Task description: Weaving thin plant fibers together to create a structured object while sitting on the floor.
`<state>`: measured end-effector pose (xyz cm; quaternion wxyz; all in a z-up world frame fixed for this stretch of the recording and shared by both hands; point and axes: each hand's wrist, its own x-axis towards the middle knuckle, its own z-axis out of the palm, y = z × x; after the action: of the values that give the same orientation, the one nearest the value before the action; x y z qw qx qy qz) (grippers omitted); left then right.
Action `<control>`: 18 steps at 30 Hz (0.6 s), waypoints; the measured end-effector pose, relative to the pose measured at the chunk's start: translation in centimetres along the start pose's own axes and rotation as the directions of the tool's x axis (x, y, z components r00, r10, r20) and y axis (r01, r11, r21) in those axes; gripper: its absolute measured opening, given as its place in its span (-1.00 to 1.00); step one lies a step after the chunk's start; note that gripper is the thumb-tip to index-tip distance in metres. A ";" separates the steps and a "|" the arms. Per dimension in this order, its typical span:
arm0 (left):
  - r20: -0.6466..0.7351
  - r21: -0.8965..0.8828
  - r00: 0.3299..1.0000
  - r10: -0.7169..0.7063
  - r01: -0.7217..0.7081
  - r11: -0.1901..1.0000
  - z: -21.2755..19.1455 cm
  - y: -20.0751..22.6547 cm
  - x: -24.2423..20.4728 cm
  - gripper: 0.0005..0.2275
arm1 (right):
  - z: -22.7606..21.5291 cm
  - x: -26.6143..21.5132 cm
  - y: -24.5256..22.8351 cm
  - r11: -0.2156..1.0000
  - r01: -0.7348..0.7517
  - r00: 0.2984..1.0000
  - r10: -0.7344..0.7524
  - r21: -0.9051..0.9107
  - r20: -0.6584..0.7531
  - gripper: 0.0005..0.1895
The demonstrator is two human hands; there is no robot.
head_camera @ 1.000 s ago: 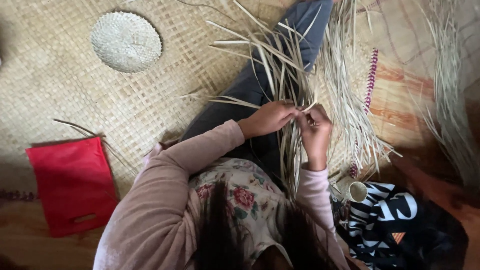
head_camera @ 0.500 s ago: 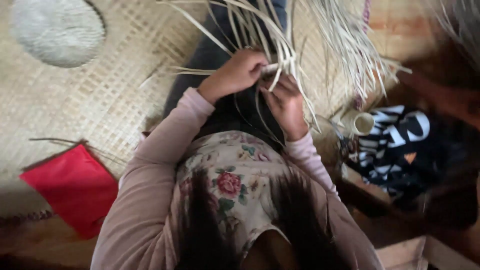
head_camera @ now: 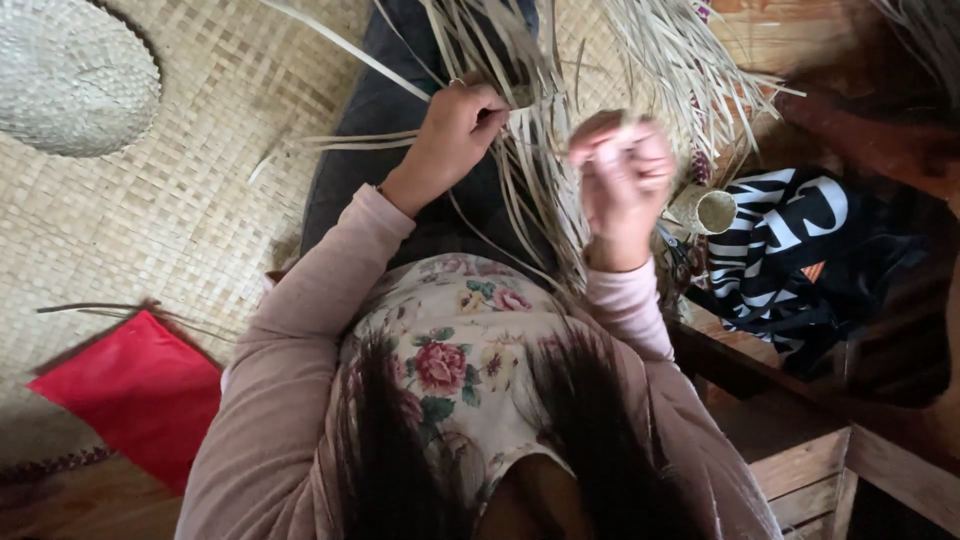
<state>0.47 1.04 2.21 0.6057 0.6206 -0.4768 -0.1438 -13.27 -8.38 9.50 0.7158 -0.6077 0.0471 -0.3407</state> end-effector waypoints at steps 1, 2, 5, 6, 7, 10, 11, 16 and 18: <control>0.001 -0.002 1.000 -0.001 0.001 1.000 0.1 0.2 -0.1 -0.99 | -0.4 0.0 0.6 1.000 -0.001 1.000 0.001 -0.001 -0.001 -0.97; -0.032 0.026 0.998 0.049 -0.048 0.999 0.1 0.5 0.0 -0.94 | -0.9 0.1 1.1 0.991 0.052 0.998 -0.049 -0.123 0.026 -0.91; -0.066 0.031 0.994 0.091 -0.089 0.996 0.3 1.1 0.1 -0.90 | -0.2 0.1 2.2 0.778 0.117 0.988 -0.028 -0.617 0.152 -0.89; -0.066 0.010 0.995 0.077 -0.076 0.997 0.3 1.2 0.0 -0.90 | 0.5 0.1 2.6 0.457 0.147 0.977 0.075 -0.877 0.202 -0.98; -0.069 0.011 0.994 0.079 -0.078 0.997 0.3 1.2 0.0 -0.90 | 0.9 -0.1 2.4 0.456 0.150 0.976 0.074 -0.877 0.205 -0.98; -0.076 0.002 0.996 0.049 -0.049 0.999 0.5 1.0 0.0 -0.93 | 1.6 -0.5 2.1 0.417 0.043 0.983 0.146 -0.908 0.113 -0.90; -0.092 -0.009 0.993 0.069 -0.070 0.998 0.5 1.0 0.0 -0.93 | 1.5 -0.6 2.3 0.386 0.043 0.983 0.147 -0.921 0.107 -0.85; -0.159 0.058 0.977 0.140 -0.132 0.990 1.7 -1.6 -0.6 -0.93 | 0.5 -1.2 3.2 0.449 0.056 0.969 0.190 -0.892 0.156 -0.72; -0.092 0.121 0.988 0.124 -0.112 0.986 2.5 -3.9 -1.2 -0.92 | 1.2 -1.1 2.2 0.680 -0.220 0.958 0.285 -0.700 -0.024 -0.88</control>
<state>-0.40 -0.37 -2.30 0.5990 0.6316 -0.4897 -0.0490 -12.60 -6.76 7.45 0.4760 -0.8335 0.2239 -0.1691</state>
